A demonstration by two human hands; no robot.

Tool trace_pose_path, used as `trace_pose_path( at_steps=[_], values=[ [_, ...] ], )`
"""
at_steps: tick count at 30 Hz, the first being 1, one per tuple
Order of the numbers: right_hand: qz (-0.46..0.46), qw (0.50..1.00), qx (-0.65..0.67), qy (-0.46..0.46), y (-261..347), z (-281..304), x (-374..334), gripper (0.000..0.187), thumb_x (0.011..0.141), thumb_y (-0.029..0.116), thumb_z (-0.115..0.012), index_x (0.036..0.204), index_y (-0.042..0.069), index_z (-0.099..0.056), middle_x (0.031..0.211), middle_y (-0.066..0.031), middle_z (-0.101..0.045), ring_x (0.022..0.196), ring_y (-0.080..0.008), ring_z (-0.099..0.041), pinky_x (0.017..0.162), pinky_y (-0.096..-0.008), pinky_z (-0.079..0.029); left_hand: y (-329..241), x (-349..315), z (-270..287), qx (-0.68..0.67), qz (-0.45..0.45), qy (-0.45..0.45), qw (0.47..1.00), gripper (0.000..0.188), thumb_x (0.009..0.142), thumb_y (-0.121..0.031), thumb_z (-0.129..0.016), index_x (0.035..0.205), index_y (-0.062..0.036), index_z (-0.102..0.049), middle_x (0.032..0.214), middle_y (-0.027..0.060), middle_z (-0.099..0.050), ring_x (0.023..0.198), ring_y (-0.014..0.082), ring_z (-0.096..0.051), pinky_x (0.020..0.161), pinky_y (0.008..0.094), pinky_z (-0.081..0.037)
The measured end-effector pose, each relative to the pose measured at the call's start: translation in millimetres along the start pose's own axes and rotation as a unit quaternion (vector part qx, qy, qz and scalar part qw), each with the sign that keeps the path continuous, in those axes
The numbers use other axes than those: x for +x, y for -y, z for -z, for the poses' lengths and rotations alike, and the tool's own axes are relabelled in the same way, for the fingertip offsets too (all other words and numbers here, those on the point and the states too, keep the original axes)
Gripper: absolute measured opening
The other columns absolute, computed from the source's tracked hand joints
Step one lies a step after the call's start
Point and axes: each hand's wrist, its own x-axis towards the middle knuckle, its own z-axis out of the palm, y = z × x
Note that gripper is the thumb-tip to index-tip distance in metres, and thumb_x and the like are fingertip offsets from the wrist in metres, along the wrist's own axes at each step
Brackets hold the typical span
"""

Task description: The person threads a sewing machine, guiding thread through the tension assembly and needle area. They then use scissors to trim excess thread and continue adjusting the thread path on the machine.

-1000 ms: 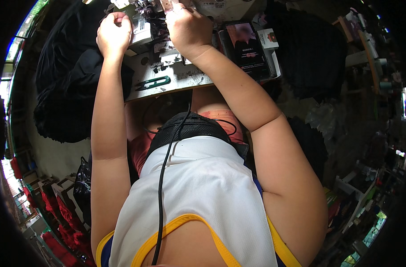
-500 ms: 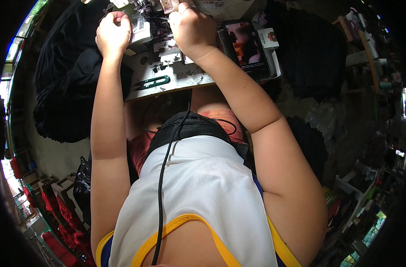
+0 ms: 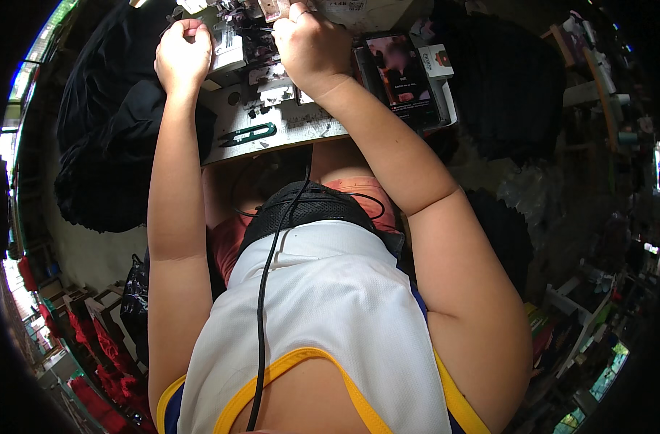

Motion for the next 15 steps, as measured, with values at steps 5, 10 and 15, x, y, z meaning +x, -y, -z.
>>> trace_pose_path(
  at_steps=[5,10,15],
  values=[
    [-0.003,1.000,-0.011,0.005,-5.9,-6.3,-2.3,0.007,0.078,0.021,-0.070,0.077,0.014,-0.069,0.077,-0.0039,-0.059,0.065,-0.0258,-0.063,0.058,-0.0363,-0.052,-0.5,0.4,-0.1,0.002,-0.001,-0.003,1.000,0.024,0.080,-0.030,-0.061,0.093,-0.0115,-0.069,0.093,0.0034,-0.069,0.092,0.0235,-0.066,0.084,0.0353,-0.050],
    [-0.007,0.999,-0.034,0.016,-5.5,-5.8,-2.1,0.007,0.078,0.021,-0.070,0.076,0.014,-0.069,0.077,-0.0040,-0.060,0.066,-0.0259,-0.064,0.059,-0.0363,-0.052,1.0,0.0,0.0,-0.001,-0.002,-0.001,1.000,0.024,0.080,-0.030,-0.061,0.094,-0.0111,-0.069,0.093,0.0038,-0.070,0.091,0.0237,-0.066,0.084,0.0353,-0.050],
    [-0.008,1.000,-0.020,0.011,-5.3,-6.0,-1.6,0.007,0.077,0.021,-0.071,0.076,0.014,-0.069,0.079,-0.0039,-0.061,0.067,-0.0254,-0.064,0.060,-0.0361,-0.053,-0.4,0.1,0.2,-0.003,-0.001,0.002,1.000,0.024,0.080,-0.029,-0.061,0.094,-0.0107,-0.069,0.093,0.0041,-0.070,0.090,0.0237,-0.066,0.083,0.0352,-0.050]
  ],
)
